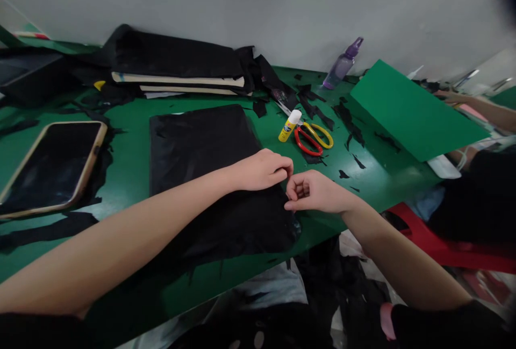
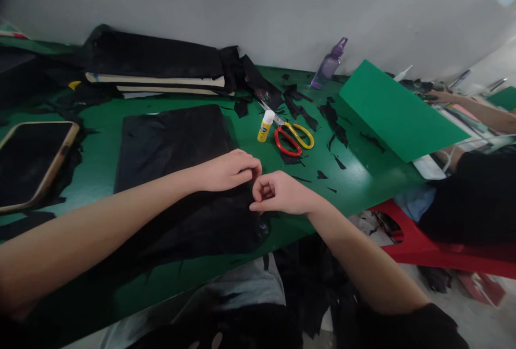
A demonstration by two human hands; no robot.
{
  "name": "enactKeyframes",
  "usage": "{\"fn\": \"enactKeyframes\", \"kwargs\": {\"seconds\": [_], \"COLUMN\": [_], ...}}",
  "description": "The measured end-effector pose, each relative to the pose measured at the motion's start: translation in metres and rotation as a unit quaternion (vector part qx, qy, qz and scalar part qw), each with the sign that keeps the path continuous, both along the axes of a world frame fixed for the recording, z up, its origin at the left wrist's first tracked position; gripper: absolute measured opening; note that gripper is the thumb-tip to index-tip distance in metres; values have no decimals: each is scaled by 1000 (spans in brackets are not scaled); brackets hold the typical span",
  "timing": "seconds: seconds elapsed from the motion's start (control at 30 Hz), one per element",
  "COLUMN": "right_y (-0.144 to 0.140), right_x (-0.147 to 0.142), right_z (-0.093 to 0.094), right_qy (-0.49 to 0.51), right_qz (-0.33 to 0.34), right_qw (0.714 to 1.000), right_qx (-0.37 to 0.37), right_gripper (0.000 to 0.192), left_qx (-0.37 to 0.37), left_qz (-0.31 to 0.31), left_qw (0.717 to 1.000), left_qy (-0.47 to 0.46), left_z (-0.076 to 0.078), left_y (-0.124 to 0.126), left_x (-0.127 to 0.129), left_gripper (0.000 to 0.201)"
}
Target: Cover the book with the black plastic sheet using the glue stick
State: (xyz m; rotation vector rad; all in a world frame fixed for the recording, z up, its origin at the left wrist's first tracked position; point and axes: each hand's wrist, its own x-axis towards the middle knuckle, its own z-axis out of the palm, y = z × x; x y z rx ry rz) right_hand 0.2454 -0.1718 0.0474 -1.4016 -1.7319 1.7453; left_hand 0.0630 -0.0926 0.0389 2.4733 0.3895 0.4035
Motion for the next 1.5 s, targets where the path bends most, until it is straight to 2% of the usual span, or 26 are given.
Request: {"fn": "enactKeyframes", "kwargs": {"seconds": [0.23,0.47,0.67,0.8,0.9,0.97,1.23,1.5], "right_y": [-4,-6,-5,-4,-7,-11,-25,-42], "right_x": [-2,-3,-7,-11,-13,-15,-16,-16], "right_z": [1,4,9,12,14,15,15,11], "right_qy": [30,10,-27,-46,-58,-48,-3,-92], "right_qz": [-23,-6,0,33,43,32,-51,-133], "right_qw": [999,997,994,991,987,990,998,986], "right_qx": [20,73,110,120,141,128,-21,-50], "right_gripper": [21,22,23,24,21,19,23,37], "left_qx": [-12,-4,-45,-102,-117,-117,-69,-18], "left_qz": [-63,-73,-81,-75,-78,-83,-75,-61], "left_qw": [998,997,996,992,990,989,995,998], "left_qy": [-18,-17,-14,-21,-25,-25,-7,-4], "left_z": [-14,-20,-18,-13,-12,-12,-13,-15], "left_y": [7,9,12,12,12,12,11,7], "left_x": [-3,-1,-3,-5,-6,-6,-5,-5], "left_gripper": [25,23,24,21,21,23,22,21]}}
